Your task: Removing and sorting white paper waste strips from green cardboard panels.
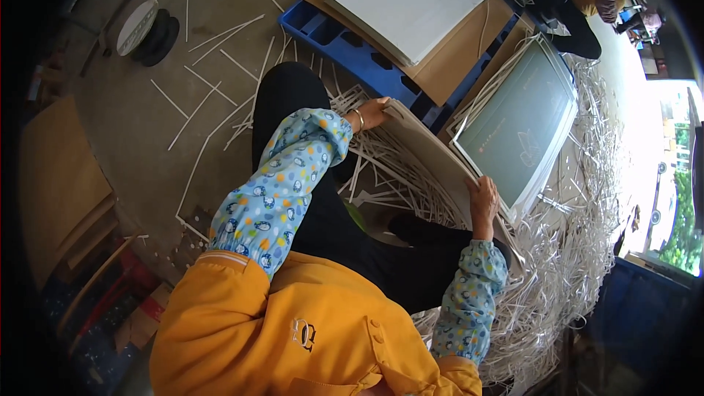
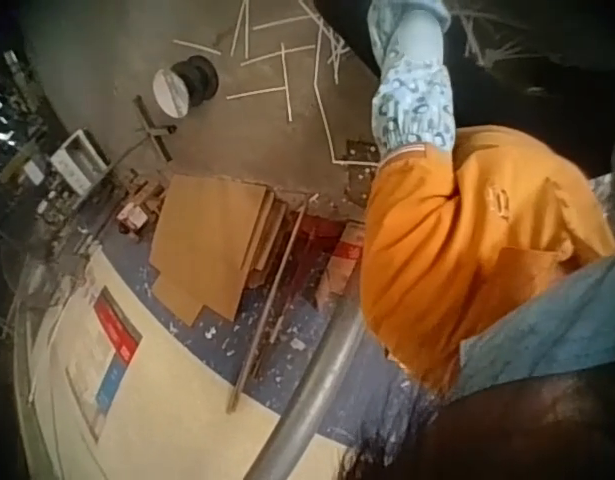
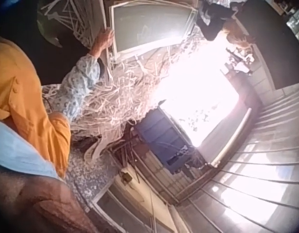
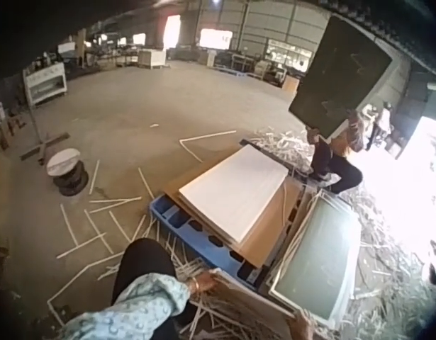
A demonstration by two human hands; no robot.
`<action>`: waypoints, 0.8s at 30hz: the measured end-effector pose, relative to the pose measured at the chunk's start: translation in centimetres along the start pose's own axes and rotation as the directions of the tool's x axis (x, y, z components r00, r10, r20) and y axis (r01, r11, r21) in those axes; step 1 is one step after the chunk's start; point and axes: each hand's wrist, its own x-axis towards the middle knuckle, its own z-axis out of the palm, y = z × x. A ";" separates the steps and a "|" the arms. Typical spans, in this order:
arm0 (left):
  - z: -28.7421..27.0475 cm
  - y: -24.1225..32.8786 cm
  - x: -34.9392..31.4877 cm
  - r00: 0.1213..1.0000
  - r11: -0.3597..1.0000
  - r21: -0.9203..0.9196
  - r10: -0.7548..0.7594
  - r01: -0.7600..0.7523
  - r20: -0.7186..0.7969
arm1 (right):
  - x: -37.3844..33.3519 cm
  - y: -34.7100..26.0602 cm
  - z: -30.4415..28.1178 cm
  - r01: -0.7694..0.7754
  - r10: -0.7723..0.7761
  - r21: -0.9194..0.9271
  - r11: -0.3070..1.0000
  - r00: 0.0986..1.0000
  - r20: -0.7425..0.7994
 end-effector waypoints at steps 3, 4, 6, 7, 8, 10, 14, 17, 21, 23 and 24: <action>-0.3 0.1 -0.1 0.981 0.517 0.836 0.147 -0.183 0.124 | 0.2 -0.2 -0.2 -0.049 0.049 0.000 0.999 0.996 0.073; -0.4 -0.2 -0.3 0.983 0.528 0.832 0.142 -0.172 0.113 | 0.1 -0.2 -0.4 -0.070 0.070 -0.002 0.998 0.995 0.078; -1.1 -1.1 -0.4 0.985 0.569 0.804 0.126 -0.172 0.121 | 0.2 -0.6 -0.8 -0.086 0.093 -0.062 0.994 0.986 0.136; -1.7 -1.7 -0.3 0.994 0.561 0.823 0.097 -0.092 0.045 | 0.3 -1.0 -0.9 -0.070 0.075 -0.041 0.997 0.987 0.142; -2.3 -2.5 0.1 0.981 0.959 0.270 0.032 -0.083 0.191 | 0.5 -1.5 -0.9 -0.027 0.028 -0.009 1.000 0.989 0.145; -3.8 -4.0 1.9 0.940 0.916 -0.400 0.121 0.018 0.319 | 1.1 -3.3 -0.5 0.034 -0.036 0.020 0.999 0.992 0.120; -6.5 -5.9 4.0 0.920 0.981 -0.168 0.153 -0.097 0.360 | 3.5 -9.0 0.6 0.193 -0.198 0.263 0.945 0.980 -0.007; -7.2 -6.5 4.6 0.954 0.921 0.312 0.153 -0.232 0.258 | 5.1 -13.6 1.4 0.195 -0.229 0.309 0.931 0.970 0.076; -6.6 -6.5 4.3 0.938 0.342 0.885 0.251 -0.316 0.238 | 6.5 -16.7 1.5 0.108 -0.191 0.415 0.904 0.968 0.163; -6.0 -5.9 3.9 0.912 0.562 0.721 0.298 -0.406 0.281 | 6.9 -17.1 1.4 0.060 -0.162 0.415 0.908 0.963 0.215; -5.5 -5.5 3.5 0.902 0.626 0.650 0.318 -0.431 0.292 | 7.0 -17.1 1.4 0.018 -0.142 0.456 0.890 0.961 0.238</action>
